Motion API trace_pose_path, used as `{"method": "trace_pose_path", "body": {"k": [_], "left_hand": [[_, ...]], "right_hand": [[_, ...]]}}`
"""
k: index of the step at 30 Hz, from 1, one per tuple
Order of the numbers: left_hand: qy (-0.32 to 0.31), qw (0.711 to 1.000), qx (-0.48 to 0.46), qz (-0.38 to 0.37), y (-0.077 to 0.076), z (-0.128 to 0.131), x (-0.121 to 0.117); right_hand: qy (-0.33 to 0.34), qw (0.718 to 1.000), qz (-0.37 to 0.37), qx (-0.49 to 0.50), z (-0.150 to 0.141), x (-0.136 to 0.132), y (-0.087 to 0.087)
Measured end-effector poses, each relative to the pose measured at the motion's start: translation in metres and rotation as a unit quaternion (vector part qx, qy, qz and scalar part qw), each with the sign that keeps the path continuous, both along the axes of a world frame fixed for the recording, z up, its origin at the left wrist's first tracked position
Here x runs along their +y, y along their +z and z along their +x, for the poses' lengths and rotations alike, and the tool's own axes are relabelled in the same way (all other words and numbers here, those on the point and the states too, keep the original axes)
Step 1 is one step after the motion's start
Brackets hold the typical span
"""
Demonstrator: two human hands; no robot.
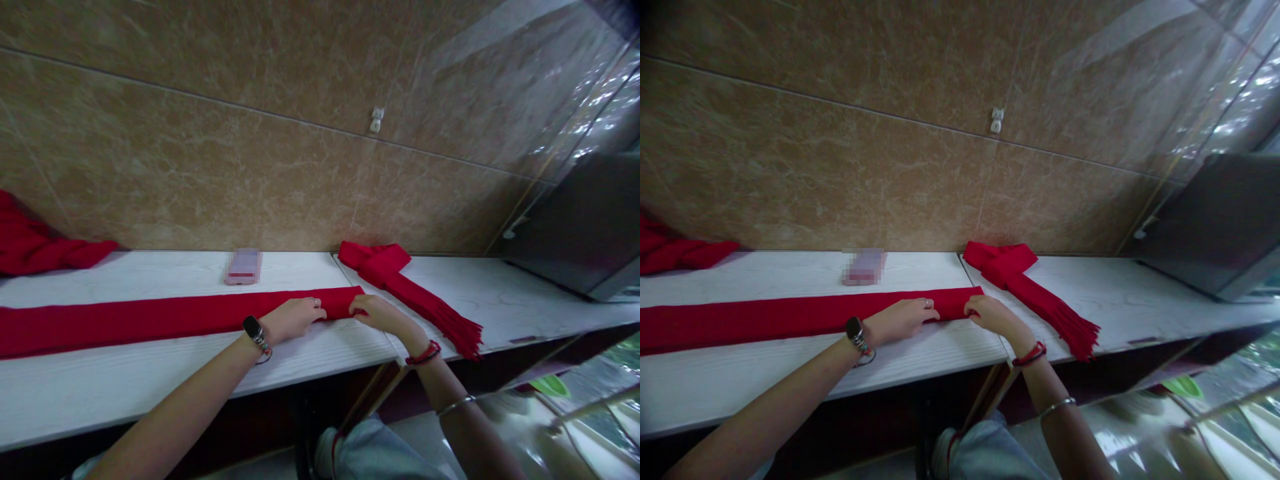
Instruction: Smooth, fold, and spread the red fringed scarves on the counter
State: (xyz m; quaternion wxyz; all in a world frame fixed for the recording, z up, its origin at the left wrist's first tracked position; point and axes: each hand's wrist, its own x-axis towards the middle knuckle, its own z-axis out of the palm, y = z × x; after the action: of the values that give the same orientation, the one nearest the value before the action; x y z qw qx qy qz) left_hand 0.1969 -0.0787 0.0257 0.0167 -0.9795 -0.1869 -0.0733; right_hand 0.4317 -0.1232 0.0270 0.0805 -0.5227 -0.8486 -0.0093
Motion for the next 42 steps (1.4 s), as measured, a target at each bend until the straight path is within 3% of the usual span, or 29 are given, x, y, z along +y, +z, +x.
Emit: {"method": "trace_pose_path", "body": {"k": [7, 12, 15, 19, 22, 26, 31, 38, 40, 42], "left_hand": [[-0.031, 0.995, -0.011, -0.09, 0.001, -0.005, 0.008], [-0.011, 0.991, 0.021, -0.133, 0.016, -0.018, 0.013], [0.023, 0.991, -0.006, -0.133, 0.025, -0.03, 0.015], [0.108, 0.989, -0.039, -0.094, 0.02, -0.05, 0.017], [0.201, 0.975, 0.022, -0.094, 0.006, -0.068, 0.017], [0.233, 0.959, 0.092, -0.131, -0.009, -0.094, 0.011], [0.216, 0.965, 0.076, -0.126, -0.014, -0.136, 0.005], [0.248, 0.962, 0.065, -0.09, -0.015, -0.199, -0.006], [0.261, 0.959, 0.064, -0.086, -0.014, -0.21, -0.011], [0.27, 0.957, 0.065, -0.085, -0.014, -0.217, -0.016]], "right_hand": [[-0.048, 0.999, -0.011, -0.006, 0.014, 0.01, -0.007], [-0.105, 0.993, -0.026, -0.038, 0.03, 0.008, -0.005], [-0.127, 0.989, -0.011, -0.07, 0.031, 0.006, 0.004], [-0.099, 0.991, 0.08, -0.03, -0.001, 0.011, 0.012], [-0.026, 0.995, 0.098, 0.011, -0.043, 0.019, 0.004], [0.047, 0.999, 0.022, 0.002, -0.083, 0.024, -0.021], [0.036, 0.998, -0.047, -0.029, -0.073, 0.027, -0.036], [0.027, 0.979, -0.201, -0.007, -0.028, 0.035, -0.013], [0.011, 0.981, -0.191, 0.017, -0.036, 0.039, -0.004], [0.005, 0.99, -0.128, 0.052, -0.062, 0.045, 0.003]]}}
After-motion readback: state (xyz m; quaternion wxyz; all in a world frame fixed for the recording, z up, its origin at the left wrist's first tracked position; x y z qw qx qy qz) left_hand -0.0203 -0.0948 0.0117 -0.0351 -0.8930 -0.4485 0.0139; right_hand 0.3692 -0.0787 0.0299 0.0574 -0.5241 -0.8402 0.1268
